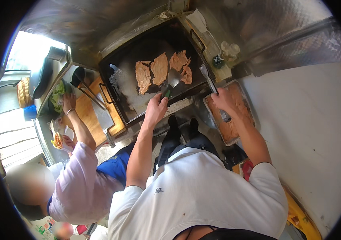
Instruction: The person grills thin slices of meat on a flat-top griddle, using tongs and a spatula to flip and move the pieces. The person repeatedly transfers cooked meat from the griddle to a metal tray and adds new slices from the tray to continue cooking.
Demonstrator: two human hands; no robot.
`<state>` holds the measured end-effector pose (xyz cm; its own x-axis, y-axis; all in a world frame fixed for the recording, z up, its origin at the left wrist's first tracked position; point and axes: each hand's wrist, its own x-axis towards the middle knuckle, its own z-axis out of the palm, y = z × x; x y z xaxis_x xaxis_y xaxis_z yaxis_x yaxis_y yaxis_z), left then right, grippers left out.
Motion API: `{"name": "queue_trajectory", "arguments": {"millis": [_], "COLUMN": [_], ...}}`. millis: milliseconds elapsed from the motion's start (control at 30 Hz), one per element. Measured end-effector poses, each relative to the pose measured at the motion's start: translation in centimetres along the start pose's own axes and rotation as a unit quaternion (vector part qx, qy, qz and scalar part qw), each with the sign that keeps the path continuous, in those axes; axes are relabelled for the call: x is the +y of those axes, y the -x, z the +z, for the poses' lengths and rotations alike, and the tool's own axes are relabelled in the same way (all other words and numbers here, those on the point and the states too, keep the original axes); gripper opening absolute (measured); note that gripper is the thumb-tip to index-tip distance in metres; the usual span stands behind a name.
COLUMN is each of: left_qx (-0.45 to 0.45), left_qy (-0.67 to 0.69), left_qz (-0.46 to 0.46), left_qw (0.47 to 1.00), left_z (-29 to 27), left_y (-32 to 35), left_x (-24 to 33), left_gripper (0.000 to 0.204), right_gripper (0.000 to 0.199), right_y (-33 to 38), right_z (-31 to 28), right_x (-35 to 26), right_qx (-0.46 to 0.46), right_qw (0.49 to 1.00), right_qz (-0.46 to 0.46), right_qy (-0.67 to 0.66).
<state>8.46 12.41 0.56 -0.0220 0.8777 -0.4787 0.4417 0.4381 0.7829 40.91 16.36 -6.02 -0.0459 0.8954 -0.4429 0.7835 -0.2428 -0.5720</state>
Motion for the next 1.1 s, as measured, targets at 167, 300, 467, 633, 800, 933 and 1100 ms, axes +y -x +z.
{"name": "queue_trajectory", "arguments": {"millis": [167, 300, 467, 633, 800, 933, 1100], "left_qx": [-0.03, -0.073, -0.073, -0.07, -0.068, -0.069, -0.072], "left_qy": [0.137, 0.162, 0.179, 0.175, 0.183, 0.184, 0.205], "left_qz": [-0.035, -0.1, -0.136, -0.122, -0.126, -0.121, -0.115], "left_qw": [0.99, 0.979, 0.972, 0.974, 0.973, 0.973, 0.969], "left_z": [0.3, -0.1, -1.0, -0.9, -0.8, -0.7, -0.5], "left_y": [-0.1, -0.1, 1.1, 1.5, 1.5, 1.7, 2.2], "left_x": [-0.7, -0.9, 0.0, -0.6, -1.0, -0.9, -1.7], "left_gripper": [0.034, 0.027, 0.026, 0.026, 0.025, 0.025, 0.026], "right_gripper": [0.027, 0.028, 0.029, 0.028, 0.028, 0.028, 0.033], "right_y": [1.8, 0.3, -0.1, 1.3, 0.9, 0.5, 0.8], "right_z": [-0.8, -0.5, -1.4, -1.1, -0.5, 0.8, 0.6], "right_x": [-3.7, -3.8, -2.6, -3.4, -3.3, 0.0, -0.4], "right_qx": [0.05, 0.013, -0.006, 0.022, 0.012, -0.006, 0.034], "right_qw": [0.964, 0.976, 0.995, 0.967, 0.994, 0.995, 0.982], "right_qz": [-0.154, -0.116, -0.013, -0.128, -0.085, 0.034, -0.092], "right_qy": [0.212, 0.182, 0.102, 0.221, 0.065, -0.089, 0.159]}}
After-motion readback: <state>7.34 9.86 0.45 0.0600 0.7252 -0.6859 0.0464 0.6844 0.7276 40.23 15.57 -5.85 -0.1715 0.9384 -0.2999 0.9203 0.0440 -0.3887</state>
